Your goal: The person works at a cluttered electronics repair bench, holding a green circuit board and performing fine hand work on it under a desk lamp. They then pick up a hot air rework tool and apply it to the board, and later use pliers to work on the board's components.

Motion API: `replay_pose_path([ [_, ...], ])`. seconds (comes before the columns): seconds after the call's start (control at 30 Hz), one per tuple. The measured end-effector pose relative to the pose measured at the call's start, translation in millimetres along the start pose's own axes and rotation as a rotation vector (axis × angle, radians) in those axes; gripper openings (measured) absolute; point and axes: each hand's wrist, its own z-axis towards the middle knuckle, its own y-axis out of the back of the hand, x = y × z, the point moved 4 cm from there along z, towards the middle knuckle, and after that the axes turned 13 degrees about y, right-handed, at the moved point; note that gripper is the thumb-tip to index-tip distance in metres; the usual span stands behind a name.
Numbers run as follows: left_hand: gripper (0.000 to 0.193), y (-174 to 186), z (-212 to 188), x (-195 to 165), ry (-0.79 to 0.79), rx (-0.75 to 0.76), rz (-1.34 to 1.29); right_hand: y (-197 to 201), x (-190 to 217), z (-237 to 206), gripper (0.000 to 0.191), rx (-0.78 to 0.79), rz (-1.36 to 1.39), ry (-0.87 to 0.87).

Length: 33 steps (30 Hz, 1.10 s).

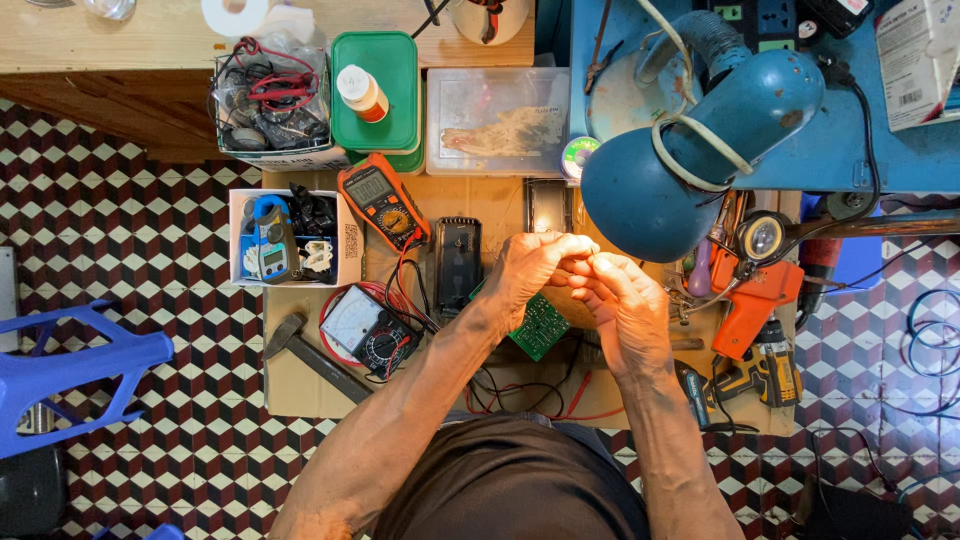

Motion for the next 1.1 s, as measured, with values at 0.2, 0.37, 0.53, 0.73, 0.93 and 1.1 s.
replay_pose_path([
  [0.2, 0.037, 0.7, 0.6, -2.8, 0.031, 0.013, 0.038, 1.9, -1.0, 0.7, 0.017, -0.028, 0.006, 0.017],
  [0.37, 0.037, 2.4, 3.5, 0.2, -0.016, 0.032, 0.065, 5.2, -2.2, 1.6, 0.018, -0.047, -0.029, 0.003],
  [0.53, 0.037, 6.9, 9.0, 4.4, -0.036, 0.001, 0.164, 6.3, -3.4, 1.3, 0.019, -0.036, -0.055, 0.005],
  [0.73, 0.036, 9.2, 10.4, 7.6, -0.058, -0.013, 0.223, 8.1, -0.4, -3.1, 0.025, 0.023, -0.080, 0.020],
  [0.93, 0.036, 6.5, 8.5, 11.6, -0.029, 0.010, 0.192, 6.6, 2.2, -6.1, 0.027, 0.028, -0.060, 0.034],
  [1.1, 0.034, 1.9, 6.7, 12.2, -0.108, -0.014, 0.242, 7.1, 4.7, -7.2, 0.021, 0.008, -0.238, 0.080],
])
